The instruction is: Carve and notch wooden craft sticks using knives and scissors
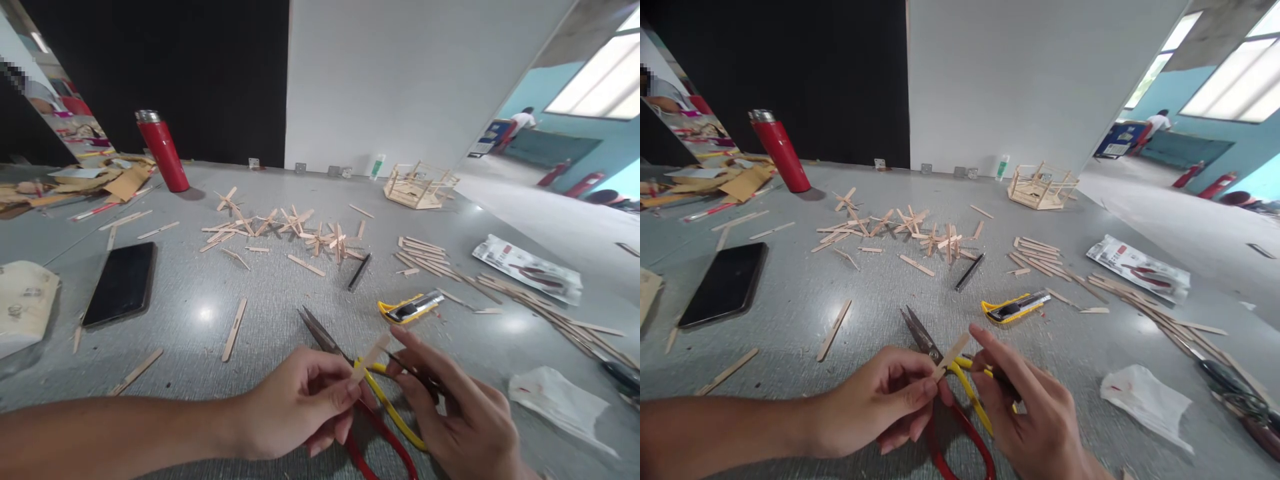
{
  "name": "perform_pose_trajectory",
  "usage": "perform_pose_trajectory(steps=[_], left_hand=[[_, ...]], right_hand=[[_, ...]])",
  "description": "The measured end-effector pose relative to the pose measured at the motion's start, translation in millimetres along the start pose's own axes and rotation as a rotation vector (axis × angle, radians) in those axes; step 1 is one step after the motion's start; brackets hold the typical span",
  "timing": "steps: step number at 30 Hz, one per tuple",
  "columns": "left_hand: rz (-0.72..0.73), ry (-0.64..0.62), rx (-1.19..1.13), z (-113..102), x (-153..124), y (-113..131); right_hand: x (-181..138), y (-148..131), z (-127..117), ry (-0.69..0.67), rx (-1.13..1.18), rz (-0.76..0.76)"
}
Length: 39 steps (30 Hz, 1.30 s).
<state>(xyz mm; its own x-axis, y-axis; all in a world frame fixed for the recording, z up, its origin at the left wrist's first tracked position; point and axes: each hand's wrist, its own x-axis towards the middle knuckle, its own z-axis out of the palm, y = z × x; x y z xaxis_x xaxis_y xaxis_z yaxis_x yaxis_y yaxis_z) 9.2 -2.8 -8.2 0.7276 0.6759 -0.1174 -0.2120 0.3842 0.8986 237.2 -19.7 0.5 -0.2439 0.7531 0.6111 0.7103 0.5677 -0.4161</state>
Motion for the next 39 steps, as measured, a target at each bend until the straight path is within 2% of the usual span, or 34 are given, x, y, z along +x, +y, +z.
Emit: perform_pose_trajectory(steps=[3, 7, 16, 20, 23, 25, 28, 30, 34, 39], left_hand=[[-0.016, -0.004, 0.008, 1, 0, -1], [-0.055, 0.009, 0.004, -1, 0, -2], [-0.127, -0.108, 0.027, -4, -1, -1], [-0.13, -0.116, 0.041, -2, 0, 2], [-0.097, -0.039, 0.043, 0, -1, 1], [-0.031, 0.069, 0.105, 3, -3, 0], [0.12, 0.262, 0.26, 7, -6, -1], [0.176, 0.338, 0.348, 8, -9, -1], [0.183, 0.376, 0.475, 4, -11, 4], [0.175, 0.379, 0.531, 0, -9, 9]], right_hand=[[3, -5, -1, -0.025, 0.014, -0.038], [6, -7, -1, -0.004, 0.002, -0.004], [6, -8, 1, -0.05, 0.004, -0.086], [5, -9, 5, -0.066, 0.022, -0.087], [2, -8, 3, -0.032, -0.012, -0.059], [0, -6, -2, -0.026, -0.055, -0.082], [-3, -2, -13, -0.132, -0.114, -0.212], [-5, 0, -20, -0.198, -0.147, -0.27], [-8, 0, -23, -0.247, -0.168, -0.308], [-9, -1, -21, -0.295, -0.177, -0.282]])
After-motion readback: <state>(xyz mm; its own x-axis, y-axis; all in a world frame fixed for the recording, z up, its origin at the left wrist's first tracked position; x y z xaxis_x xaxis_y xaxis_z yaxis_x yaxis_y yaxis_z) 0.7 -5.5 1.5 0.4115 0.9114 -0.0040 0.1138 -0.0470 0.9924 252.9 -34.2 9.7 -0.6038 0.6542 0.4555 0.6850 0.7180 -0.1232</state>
